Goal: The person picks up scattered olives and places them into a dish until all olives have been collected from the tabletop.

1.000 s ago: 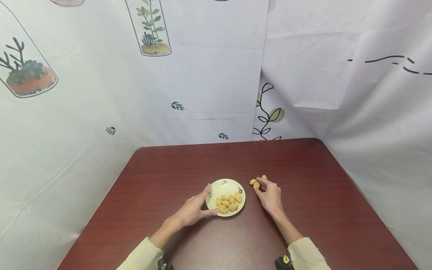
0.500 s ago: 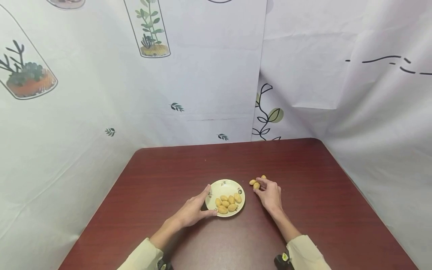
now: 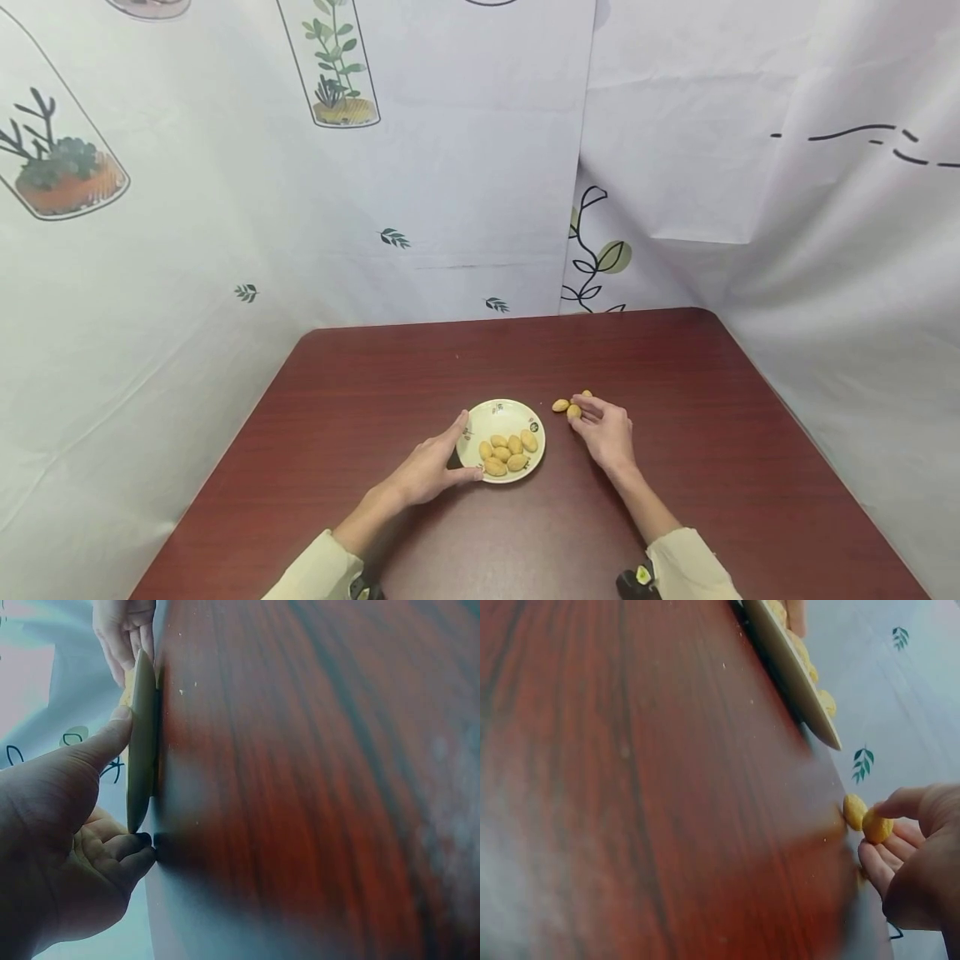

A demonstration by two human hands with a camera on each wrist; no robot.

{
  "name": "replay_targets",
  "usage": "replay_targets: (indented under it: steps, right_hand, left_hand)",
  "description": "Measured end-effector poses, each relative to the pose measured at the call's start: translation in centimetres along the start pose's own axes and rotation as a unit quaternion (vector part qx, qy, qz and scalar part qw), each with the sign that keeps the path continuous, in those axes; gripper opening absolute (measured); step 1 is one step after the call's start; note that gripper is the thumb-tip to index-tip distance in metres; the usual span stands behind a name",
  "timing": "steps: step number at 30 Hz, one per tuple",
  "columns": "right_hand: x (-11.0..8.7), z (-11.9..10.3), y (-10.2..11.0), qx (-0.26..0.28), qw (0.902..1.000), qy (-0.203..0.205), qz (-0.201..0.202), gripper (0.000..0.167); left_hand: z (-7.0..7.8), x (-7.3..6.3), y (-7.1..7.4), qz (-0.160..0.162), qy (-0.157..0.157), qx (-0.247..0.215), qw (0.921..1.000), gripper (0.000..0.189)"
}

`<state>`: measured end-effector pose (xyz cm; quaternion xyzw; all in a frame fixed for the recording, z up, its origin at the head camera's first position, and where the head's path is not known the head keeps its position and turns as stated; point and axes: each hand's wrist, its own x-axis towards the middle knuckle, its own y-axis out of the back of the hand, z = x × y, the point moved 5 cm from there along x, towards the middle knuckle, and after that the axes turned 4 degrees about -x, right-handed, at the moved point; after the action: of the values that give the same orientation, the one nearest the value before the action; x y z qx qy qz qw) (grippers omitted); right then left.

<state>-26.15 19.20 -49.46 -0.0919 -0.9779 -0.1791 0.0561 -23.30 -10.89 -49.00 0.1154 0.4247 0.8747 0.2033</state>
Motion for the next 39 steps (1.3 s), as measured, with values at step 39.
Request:
replay_targets:
  steps: [39]
  right_hand:
    - [-1.6,-3.8,-7.5,-0.007,0.9806,0.137,-0.14,0.033]
  left_hand:
    - [0.0,-0.1,0.0,-0.001,0.005,-0.003,1.0,0.104]
